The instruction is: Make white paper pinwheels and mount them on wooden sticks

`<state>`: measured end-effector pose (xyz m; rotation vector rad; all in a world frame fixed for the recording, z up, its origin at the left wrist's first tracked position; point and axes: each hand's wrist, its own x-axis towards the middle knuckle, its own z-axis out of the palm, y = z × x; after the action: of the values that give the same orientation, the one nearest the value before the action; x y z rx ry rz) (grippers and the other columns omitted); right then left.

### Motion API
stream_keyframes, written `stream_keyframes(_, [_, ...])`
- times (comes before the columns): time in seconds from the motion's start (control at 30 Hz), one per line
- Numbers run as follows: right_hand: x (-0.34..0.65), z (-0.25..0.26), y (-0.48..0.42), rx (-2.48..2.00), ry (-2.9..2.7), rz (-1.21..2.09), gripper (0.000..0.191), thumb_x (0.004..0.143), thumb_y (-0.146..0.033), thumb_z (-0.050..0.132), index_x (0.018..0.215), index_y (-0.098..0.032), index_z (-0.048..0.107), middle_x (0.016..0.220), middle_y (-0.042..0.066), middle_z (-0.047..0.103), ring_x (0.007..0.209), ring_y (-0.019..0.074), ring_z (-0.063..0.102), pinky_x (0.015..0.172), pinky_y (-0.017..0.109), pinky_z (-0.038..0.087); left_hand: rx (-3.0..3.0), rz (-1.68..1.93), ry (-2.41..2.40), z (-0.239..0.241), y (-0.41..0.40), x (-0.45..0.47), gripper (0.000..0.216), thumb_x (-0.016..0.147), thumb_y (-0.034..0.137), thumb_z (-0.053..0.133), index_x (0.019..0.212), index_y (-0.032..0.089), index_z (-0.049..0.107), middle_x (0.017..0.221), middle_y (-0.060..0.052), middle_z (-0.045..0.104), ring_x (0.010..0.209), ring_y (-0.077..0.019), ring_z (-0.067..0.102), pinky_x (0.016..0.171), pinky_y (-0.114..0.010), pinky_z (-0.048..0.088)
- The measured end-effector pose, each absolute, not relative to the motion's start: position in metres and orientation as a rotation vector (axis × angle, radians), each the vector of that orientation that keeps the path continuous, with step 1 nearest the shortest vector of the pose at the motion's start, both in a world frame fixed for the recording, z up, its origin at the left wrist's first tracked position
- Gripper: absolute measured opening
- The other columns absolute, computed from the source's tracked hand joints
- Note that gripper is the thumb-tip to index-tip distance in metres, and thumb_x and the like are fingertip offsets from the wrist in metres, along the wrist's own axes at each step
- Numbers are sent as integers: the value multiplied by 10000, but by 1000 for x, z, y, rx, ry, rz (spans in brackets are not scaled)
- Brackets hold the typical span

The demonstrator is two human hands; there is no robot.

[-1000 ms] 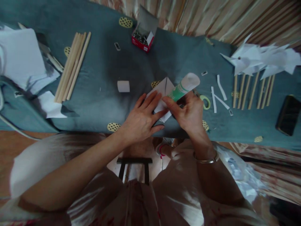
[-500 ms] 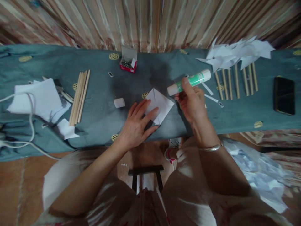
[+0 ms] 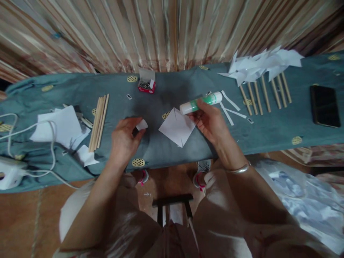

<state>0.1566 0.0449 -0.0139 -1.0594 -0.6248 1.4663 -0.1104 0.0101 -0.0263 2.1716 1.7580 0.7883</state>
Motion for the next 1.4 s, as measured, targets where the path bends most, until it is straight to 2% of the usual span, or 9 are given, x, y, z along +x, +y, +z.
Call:
stream_keyframes(0.17, [140, -14, 37, -1026, -626, 1624, 326, 624, -393, 902, 774, -189, 696, 743, -24, 733, 638, 91, 694, 613, 184, 603, 1876, 1030, 1554, -26, 5, -84, 276, 850, 326, 694, 1103, 223, 730, 1095, -69, 756, 978, -229, 709, 899, -371, 573])
stream_keyframes(0.27, [132, -15, 35, -967, -617, 1677, 343, 579, -388, 931, 762, -195, 714, 782, -23, 753, 691, 98, 717, 670, 196, 628, 1778, 1080, 1500, -28, 5, -73, 308, 825, 312, 730, 1116, 211, 731, 1107, -73, 754, 968, -222, 711, 905, -375, 573])
stream_keyframes(0.47, [125, -16, 33, -1004, -619, 1669, 360, 499, -390, 959, 723, -201, 750, 775, -25, 761, 675, 103, 715, 696, 218, 643, 1752, 1108, 1464, -24, 6, -65, 329, 812, 262, 751, 1134, 200, 729, 1118, -80, 751, 994, -214, 706, 936, -379, 562])
stream_keyframes(0.67, [125, -16, 32, -1016, -662, 1639, 360, 493, -411, 957, 716, -210, 757, 771, -28, 766, 688, 111, 722, 713, 234, 641, 1799, 1098, 1463, -19, 5, -61, 329, 815, 218, 747, 1142, 181, 726, 1107, -84, 751, 993, -206, 707, 937, -370, 563])
stream_keyframes(0.93, [127, -16, 31, -1059, -727, 1616, 370, 493, -425, 956, 731, -222, 758, 783, -30, 766, 708, 120, 720, 709, 251, 636, 1961, 1061, 1535, -19, 5, -62, 297, 859, 283, 719, 1150, 220, 712, 1136, -65, 745, 1006, -205, 695, 933, -374, 561])
stream_keyframes(1.27, [126, -16, 30, -1128, -803, 1588, 338, 561, -436, 929, 708, -207, 729, 694, -30, 730, 613, 92, 658, 602, 221, 564, 2188, 1104, 1481, -20, 3, -64, 320, 908, 376, 675, 1173, 197, 702, 1138, -72, 749, 1022, -210, 691, 922, -355, 557])
stream_keyframes(1.4, [121, -17, 28, -1151, -794, 1598, 368, 545, -455, 925, 727, -202, 729, 718, -12, 736, 620, 107, 650, 584, 235, 544, 2217, 1095, 1482, -21, 3, -64, 316, 916, 375, 668, 1177, 200, 700, 1137, -81, 748, 1016, -209, 693, 911, -351, 559])
